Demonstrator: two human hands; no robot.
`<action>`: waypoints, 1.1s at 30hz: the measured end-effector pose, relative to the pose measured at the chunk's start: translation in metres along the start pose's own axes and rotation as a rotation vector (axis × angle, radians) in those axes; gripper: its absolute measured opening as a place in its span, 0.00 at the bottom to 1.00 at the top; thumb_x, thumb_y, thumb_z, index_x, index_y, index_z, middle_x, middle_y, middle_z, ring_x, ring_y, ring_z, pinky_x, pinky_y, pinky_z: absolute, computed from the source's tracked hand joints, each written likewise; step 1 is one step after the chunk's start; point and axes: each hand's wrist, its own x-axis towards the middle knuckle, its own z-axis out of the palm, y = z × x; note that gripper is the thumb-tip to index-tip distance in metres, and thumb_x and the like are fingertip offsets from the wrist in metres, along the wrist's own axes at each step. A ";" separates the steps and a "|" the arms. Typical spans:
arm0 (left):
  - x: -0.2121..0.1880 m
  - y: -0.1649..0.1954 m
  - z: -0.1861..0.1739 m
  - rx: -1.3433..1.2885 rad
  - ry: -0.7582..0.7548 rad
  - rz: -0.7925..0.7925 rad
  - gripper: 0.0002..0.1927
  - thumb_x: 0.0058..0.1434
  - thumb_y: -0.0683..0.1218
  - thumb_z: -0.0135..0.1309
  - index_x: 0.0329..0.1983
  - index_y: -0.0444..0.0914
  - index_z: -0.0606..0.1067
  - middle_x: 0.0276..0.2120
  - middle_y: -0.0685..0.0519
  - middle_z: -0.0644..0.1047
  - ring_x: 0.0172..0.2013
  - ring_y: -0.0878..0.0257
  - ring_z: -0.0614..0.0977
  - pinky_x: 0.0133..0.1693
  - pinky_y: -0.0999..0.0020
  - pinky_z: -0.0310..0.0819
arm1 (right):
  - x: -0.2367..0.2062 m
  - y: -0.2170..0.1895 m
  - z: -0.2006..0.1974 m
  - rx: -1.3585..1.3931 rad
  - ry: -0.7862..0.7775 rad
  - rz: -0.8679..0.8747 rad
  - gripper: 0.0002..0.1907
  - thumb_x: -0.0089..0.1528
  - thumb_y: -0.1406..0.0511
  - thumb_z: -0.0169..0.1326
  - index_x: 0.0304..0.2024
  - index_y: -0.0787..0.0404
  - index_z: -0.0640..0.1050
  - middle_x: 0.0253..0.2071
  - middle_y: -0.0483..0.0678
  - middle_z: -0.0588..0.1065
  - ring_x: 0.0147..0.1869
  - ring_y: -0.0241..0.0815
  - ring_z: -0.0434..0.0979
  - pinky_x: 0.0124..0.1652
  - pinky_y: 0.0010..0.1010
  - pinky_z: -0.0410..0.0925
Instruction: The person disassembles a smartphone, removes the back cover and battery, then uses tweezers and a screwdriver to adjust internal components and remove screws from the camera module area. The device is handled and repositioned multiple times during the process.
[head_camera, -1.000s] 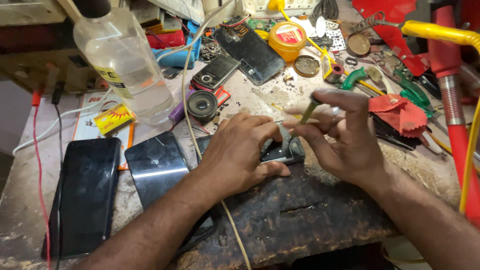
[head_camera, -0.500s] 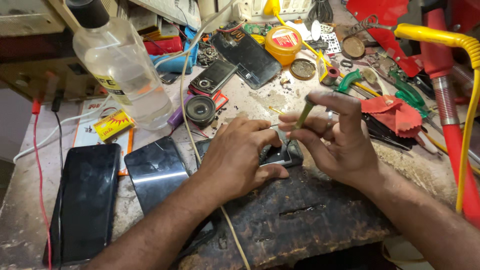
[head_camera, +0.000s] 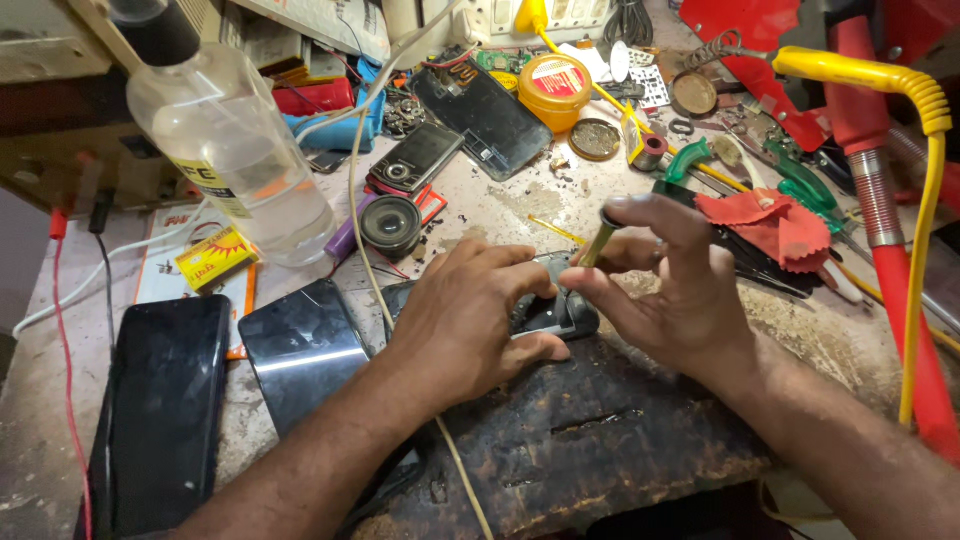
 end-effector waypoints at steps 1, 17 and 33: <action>-0.001 0.000 -0.001 -0.002 0.011 0.012 0.28 0.42 0.60 0.71 0.44 0.44 0.80 0.53 0.53 0.78 0.54 0.50 0.74 0.53 0.52 0.67 | 0.000 0.001 0.001 0.021 -0.036 -0.016 0.35 0.65 0.74 0.60 0.65 0.59 0.53 0.45 0.51 0.78 0.51 0.45 0.87 0.49 0.31 0.81; -0.003 0.000 -0.006 -0.030 -0.021 0.061 0.28 0.43 0.59 0.71 0.43 0.42 0.78 0.49 0.54 0.79 0.54 0.50 0.74 0.53 0.52 0.67 | 0.014 0.042 -0.018 0.226 0.211 0.290 0.38 0.73 0.81 0.54 0.71 0.49 0.49 0.48 0.60 0.77 0.51 0.46 0.85 0.52 0.35 0.81; -0.002 0.003 -0.006 -0.035 0.025 0.089 0.28 0.42 0.59 0.72 0.42 0.42 0.78 0.48 0.52 0.79 0.53 0.49 0.75 0.52 0.51 0.66 | 0.019 0.044 -0.018 0.201 0.197 0.297 0.35 0.73 0.81 0.53 0.68 0.51 0.49 0.47 0.61 0.77 0.51 0.46 0.85 0.51 0.35 0.83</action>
